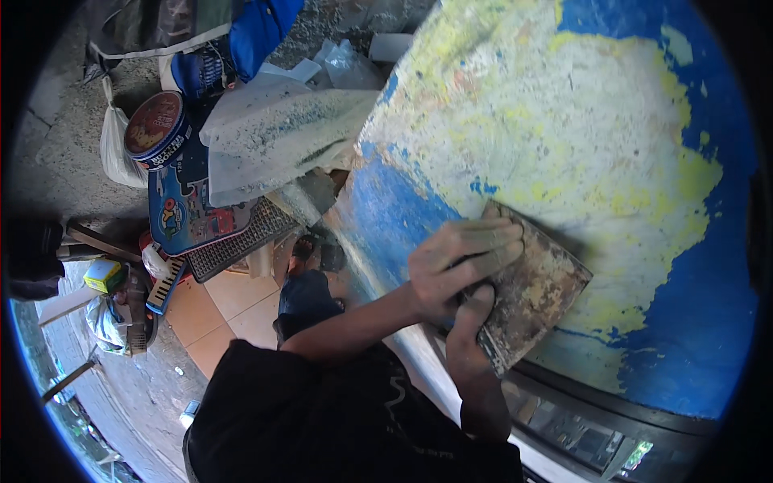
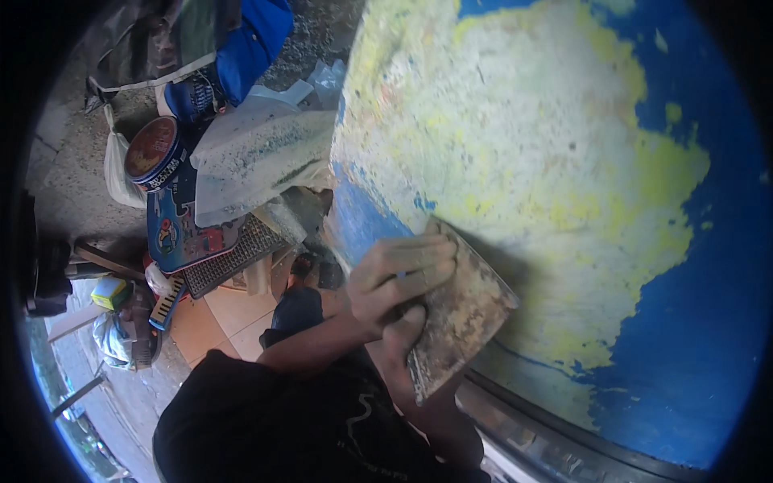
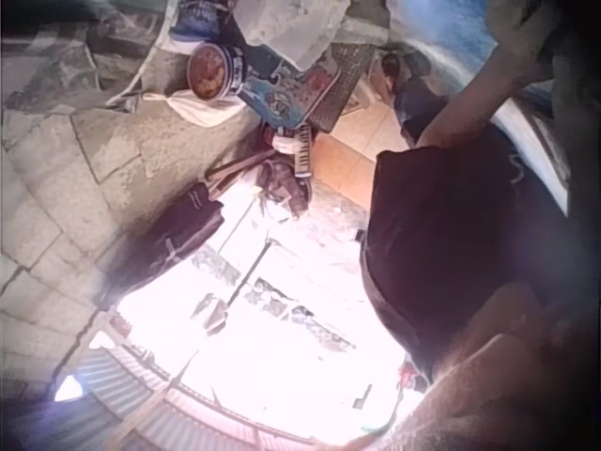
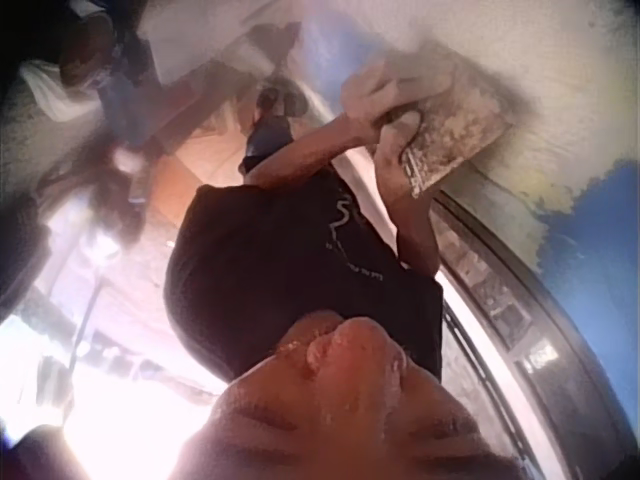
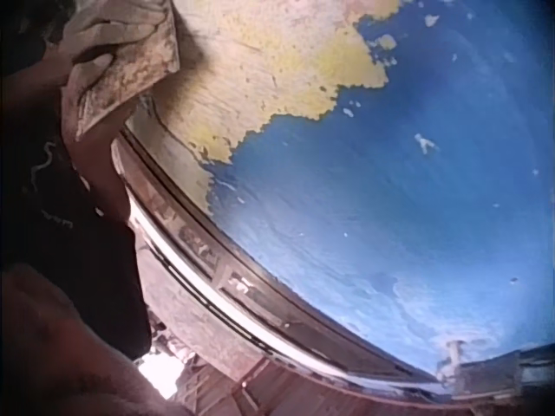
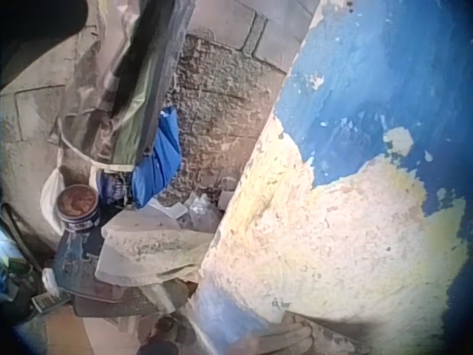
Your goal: The person sands the blue surface of a vehicle body panel using a block of sandpaper.
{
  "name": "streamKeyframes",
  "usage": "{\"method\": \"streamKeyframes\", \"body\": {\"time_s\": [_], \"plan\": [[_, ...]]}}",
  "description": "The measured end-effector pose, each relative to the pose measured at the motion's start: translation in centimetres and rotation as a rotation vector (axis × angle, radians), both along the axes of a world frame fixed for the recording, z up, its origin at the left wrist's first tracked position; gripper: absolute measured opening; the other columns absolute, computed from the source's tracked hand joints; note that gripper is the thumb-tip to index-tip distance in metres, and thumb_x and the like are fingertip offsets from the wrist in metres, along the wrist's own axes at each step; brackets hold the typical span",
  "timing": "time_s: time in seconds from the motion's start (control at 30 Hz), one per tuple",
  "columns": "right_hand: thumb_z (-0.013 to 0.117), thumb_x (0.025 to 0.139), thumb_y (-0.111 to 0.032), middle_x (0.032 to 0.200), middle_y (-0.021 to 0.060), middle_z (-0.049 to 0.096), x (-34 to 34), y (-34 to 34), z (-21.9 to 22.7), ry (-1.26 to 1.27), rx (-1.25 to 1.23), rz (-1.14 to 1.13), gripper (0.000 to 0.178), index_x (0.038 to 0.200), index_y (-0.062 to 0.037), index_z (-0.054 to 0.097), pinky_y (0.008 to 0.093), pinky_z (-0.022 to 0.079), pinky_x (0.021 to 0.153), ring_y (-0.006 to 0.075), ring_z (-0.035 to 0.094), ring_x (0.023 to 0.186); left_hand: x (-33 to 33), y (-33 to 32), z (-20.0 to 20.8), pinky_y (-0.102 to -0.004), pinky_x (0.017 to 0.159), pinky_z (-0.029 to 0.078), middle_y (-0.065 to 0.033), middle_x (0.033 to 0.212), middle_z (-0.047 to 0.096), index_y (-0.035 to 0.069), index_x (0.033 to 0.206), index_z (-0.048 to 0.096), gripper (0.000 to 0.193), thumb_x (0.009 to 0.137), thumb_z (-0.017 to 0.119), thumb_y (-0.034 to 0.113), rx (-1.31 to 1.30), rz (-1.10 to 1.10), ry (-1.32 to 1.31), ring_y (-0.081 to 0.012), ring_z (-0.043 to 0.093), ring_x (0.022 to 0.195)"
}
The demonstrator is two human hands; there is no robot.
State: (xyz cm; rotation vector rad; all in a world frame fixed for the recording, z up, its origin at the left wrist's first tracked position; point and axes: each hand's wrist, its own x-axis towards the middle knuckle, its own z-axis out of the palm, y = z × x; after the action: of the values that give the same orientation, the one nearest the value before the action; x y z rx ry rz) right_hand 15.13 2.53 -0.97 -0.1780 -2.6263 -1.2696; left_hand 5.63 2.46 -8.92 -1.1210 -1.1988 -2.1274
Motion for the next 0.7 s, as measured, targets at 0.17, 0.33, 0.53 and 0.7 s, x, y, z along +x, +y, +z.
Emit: {"method": "streamKeyframes", "body": {"time_s": [0.17, 0.33, 0.53, 0.7], "plan": [[0.054, 0.088, -0.008, 0.098, 0.0067, 0.055, 0.4, -0.4, 0.9, -0.176, 0.3, -0.011, 0.016, 0.1, -0.0021, 0.062, 0.0372, 0.054, 0.076, 0.0166, 0.057, 0.091, 0.3, 0.4, -0.2, -0.0369, 0.077, 0.054, -0.0178, 0.103, 0.067, -0.002, 0.101, 0.069, 0.031, 0.08, 0.061, 0.02, 0.08, 0.0, -0.014, -0.029, 0.067, 0.092], [0.054, 0.088, -0.007, 0.096, 0.0078, 0.055, 0.5, 0.3, 0.6, -0.183, 0.252, -0.032, 0.014, 0.099, -0.002, 0.061, 0.0388, 0.053, 0.073, 0.0159, 0.058, 0.086, 0.2, 0.7, 0.7, -0.0379, 0.08, 0.053, -0.0162, 0.103, 0.067, -0.002, 0.102, 0.068, 0.031, 0.078, 0.063, 0.017, 0.039, -0.075, 0.025, -0.03, 0.066, 0.094], [0.052, 0.089, -0.008, 0.098, 0.0087, 0.056, 0.3, 0.1, -0.3, 0.062, -0.117, -0.063, 0.012, 0.098, -0.0019, 0.058, 0.0402, 0.053, 0.073, 0.0195, 0.059, 0.081, 0.4, -0.3, 0.1, -0.0384, 0.081, 0.053, -0.0154, 0.103, 0.067, -0.002, 0.102, 0.068, 0.032, 0.076, 0.063, 0.016, -0.046, -0.079, -0.023, -0.031, 0.066, 0.096], [0.044, 0.094, -0.008, 0.109, 0.0174, 0.055, 0.6, -0.5, -0.8, 0.054, -0.072, -0.028, 0.022, 0.112, 0.0033, 0.05, 0.0426, 0.052, 0.082, 0.0262, 0.06, 0.085, -0.6, -0.7, 0.6, -0.0379, 0.081, 0.053, -0.0153, 0.104, 0.067, -0.001, 0.102, 0.068, 0.031, 0.076, 0.064, 0.016, -0.026, -0.035, -0.022, -0.0304, 0.066, 0.096]]}}
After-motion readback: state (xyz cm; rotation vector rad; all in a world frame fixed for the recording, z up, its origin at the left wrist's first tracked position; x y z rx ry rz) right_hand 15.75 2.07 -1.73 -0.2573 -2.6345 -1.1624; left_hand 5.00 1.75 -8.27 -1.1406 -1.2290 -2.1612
